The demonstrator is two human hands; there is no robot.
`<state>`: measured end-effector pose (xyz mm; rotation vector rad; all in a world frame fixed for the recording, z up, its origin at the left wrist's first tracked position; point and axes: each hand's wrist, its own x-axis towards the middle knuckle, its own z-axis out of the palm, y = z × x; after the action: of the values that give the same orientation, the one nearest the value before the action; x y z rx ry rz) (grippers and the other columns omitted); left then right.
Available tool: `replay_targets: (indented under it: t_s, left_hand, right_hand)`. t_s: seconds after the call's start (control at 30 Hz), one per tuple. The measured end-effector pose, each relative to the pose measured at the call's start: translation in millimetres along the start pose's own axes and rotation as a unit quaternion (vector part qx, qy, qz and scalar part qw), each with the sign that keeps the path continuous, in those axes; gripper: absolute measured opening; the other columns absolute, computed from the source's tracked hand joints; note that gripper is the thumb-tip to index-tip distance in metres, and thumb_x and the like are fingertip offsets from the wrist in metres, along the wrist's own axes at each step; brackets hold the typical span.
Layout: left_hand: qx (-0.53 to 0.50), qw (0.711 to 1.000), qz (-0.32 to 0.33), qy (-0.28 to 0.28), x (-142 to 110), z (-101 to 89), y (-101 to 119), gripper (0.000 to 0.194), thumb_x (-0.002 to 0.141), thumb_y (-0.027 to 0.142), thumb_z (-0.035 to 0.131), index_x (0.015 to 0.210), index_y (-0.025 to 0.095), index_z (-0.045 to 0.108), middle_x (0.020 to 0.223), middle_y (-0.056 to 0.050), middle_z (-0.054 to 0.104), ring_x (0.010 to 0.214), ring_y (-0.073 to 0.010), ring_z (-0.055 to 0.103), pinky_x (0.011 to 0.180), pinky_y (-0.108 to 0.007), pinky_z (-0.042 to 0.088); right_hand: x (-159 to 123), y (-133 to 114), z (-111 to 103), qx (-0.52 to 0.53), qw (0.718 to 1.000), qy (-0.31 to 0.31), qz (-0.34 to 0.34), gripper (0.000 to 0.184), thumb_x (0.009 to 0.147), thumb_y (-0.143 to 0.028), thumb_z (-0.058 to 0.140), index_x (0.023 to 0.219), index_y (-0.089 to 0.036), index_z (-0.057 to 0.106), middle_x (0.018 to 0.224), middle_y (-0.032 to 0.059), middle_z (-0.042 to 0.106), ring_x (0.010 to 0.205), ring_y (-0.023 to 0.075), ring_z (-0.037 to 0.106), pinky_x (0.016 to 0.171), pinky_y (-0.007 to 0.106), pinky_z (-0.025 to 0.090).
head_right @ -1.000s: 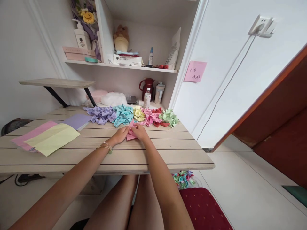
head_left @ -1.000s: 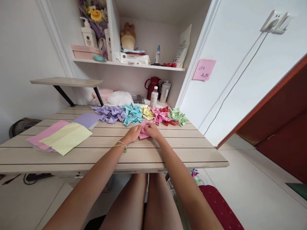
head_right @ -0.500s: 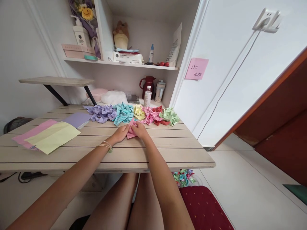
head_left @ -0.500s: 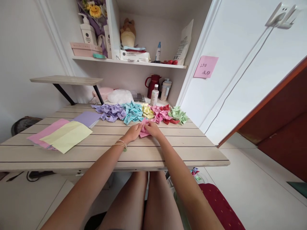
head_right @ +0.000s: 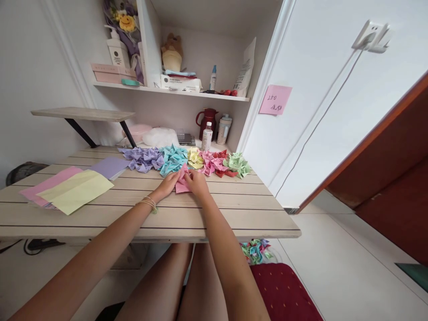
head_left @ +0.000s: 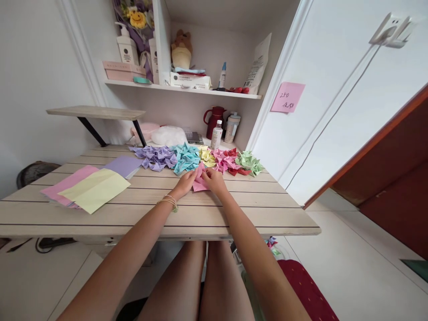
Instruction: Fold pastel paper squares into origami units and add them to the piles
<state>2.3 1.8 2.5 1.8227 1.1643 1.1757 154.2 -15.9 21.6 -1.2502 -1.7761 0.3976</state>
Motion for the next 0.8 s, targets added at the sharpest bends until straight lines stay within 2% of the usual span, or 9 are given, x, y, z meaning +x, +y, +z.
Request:
replay_targets:
  t_s: [0.2,0.47,0.57,0.67,0.8]
  left_hand:
    - [-0.016,1.000,0.026,0.002,-1.0,-1.2,1.6,0.057,0.092,0.058,0.028,0.094,0.014,0.064,0.099,-0.010,0.069,0.096,-0.0220,0.060,0.093,-0.035,0.044]
    - [0.017,0.999,0.034,0.008,-4.7,0.2,0.8,0.056,0.093,0.056,0.027,0.090,0.014,0.065,0.097,-0.010,0.070,0.097,-0.0244,0.061,0.092,-0.037,0.043]
    - [0.014,0.999,0.030,0.014,-4.5,0.4,1.1,0.056,0.093,0.056,0.027,0.093,0.014,0.065,0.101,-0.011,0.069,0.099,-0.0248,0.060,0.093,-0.037,0.043]
    - [0.012,0.999,0.022,0.028,-4.0,1.0,0.6,0.055,0.093,0.054,0.029,0.096,0.014,0.065,0.106,-0.011,0.069,0.101,-0.0247,0.060,0.094,-0.037,0.043]
    - [0.016,0.999,0.018,0.023,-3.7,1.7,-1.7,0.052,0.093,0.052,0.029,0.094,0.014,0.065,0.100,-0.010,0.070,0.096,-0.0241,0.061,0.092,-0.037,0.044]
  right_hand:
    - [-2.8,-1.3,-0.6,0.012,1.000,-0.026,-0.007,0.021,0.072,-0.038,0.056,0.064,-0.019,0.050,0.057,-0.0036,0.050,0.055,0.0116,0.044,0.055,0.024,0.030]
    - [-6.1,-8.0,-1.0,0.069,0.995,-0.075,-0.002,0.012,0.068,-0.030,0.052,0.068,-0.019,0.050,0.061,-0.0041,0.051,0.056,0.0118,0.047,0.054,0.023,0.036]
    - [-7.4,-9.6,-1.6,0.096,0.991,-0.095,0.010,0.015,0.067,-0.030,0.053,0.075,-0.018,0.054,0.067,-0.0030,0.055,0.058,0.0124,0.050,0.055,0.024,0.039]
    - [-7.4,-8.8,-1.0,0.126,0.984,-0.128,0.011,0.025,0.065,-0.027,0.055,0.088,-0.018,0.057,0.076,-0.0013,0.060,0.063,0.0139,0.053,0.056,0.024,0.043]
    - [-5.9,-4.8,1.1,0.112,0.986,-0.125,-0.015,0.030,0.063,-0.024,0.055,0.092,-0.018,0.057,0.082,0.0000,0.062,0.071,0.0163,0.055,0.064,0.027,0.046]
